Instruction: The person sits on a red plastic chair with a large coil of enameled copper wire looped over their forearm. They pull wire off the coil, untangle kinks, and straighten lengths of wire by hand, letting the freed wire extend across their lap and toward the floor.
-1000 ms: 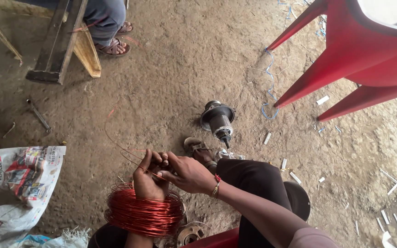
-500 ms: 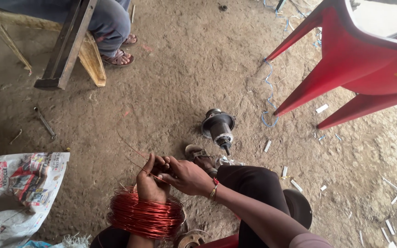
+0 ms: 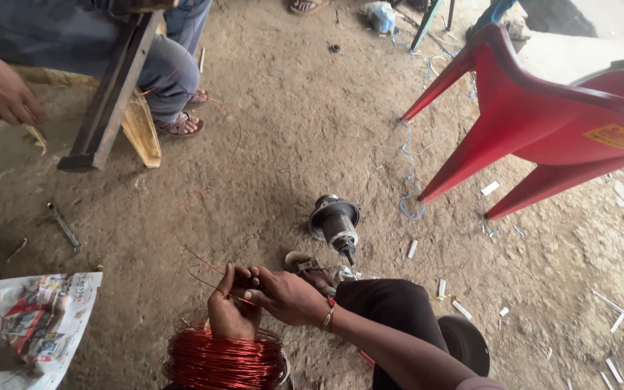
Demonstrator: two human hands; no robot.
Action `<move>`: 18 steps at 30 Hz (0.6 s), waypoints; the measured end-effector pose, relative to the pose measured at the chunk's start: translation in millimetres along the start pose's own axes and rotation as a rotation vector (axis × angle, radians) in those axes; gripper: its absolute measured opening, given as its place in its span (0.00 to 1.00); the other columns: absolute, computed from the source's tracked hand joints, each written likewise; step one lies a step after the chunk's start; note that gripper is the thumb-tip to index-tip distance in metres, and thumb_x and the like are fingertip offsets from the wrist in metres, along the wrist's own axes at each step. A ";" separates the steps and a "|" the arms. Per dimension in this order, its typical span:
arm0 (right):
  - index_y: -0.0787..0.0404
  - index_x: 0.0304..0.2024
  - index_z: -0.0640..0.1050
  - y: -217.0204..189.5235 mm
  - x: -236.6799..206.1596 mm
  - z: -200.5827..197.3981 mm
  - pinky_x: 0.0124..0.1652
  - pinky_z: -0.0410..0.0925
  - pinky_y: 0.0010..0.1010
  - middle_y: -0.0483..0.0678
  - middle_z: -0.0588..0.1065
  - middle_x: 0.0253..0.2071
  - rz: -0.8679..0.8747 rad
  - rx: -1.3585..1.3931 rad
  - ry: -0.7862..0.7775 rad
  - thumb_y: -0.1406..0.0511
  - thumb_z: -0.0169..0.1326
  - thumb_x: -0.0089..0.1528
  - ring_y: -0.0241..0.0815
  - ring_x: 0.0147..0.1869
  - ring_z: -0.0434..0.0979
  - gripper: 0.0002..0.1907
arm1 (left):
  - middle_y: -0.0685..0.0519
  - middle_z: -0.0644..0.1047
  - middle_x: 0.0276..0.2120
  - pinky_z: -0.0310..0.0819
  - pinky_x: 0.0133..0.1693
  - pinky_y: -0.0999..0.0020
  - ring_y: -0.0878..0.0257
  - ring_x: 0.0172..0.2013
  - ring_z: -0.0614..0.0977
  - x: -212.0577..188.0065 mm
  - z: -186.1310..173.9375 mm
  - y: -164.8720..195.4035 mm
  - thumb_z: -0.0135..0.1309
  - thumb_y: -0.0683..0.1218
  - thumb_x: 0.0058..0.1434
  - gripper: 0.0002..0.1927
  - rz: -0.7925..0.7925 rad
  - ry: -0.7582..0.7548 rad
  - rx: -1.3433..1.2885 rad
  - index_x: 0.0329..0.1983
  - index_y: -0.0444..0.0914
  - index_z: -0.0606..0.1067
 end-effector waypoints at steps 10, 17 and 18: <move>0.68 0.51 0.67 -6.5 -2.5 2.8 0.37 0.69 0.51 0.64 0.78 0.37 -0.033 -0.003 0.029 0.51 0.48 0.69 0.65 0.41 0.79 0.25 | 0.50 0.80 0.30 0.77 0.37 0.67 0.61 0.31 0.80 2.0 -4.0 -3.7 0.49 0.54 0.71 0.20 -0.003 0.019 -0.004 0.29 0.37 0.75; 0.68 0.58 0.66 -15.3 -1.1 -1.7 0.39 0.70 0.51 0.65 0.78 0.38 0.024 -0.033 -0.002 0.53 0.48 0.69 0.66 0.42 0.79 0.26 | 0.50 0.80 0.28 0.75 0.33 0.69 0.62 0.29 0.79 6.5 -5.9 -5.2 0.51 0.54 0.71 0.19 0.020 0.006 -0.037 0.28 0.36 0.76; 0.67 0.58 0.67 -15.8 -1.2 -2.0 0.39 0.70 0.51 0.65 0.78 0.38 0.065 -0.054 -0.018 0.53 0.48 0.68 0.65 0.41 0.79 0.26 | 0.50 0.80 0.28 0.74 0.32 0.70 0.62 0.29 0.79 6.1 -5.7 -5.3 0.51 0.54 0.71 0.19 0.018 0.005 -0.041 0.28 0.36 0.76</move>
Point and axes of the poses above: each hand's wrist, its own x-axis towards the middle knuckle, its own z-axis out of the palm, y = z × x, the point moved 3 cm from there along x, towards the middle knuckle
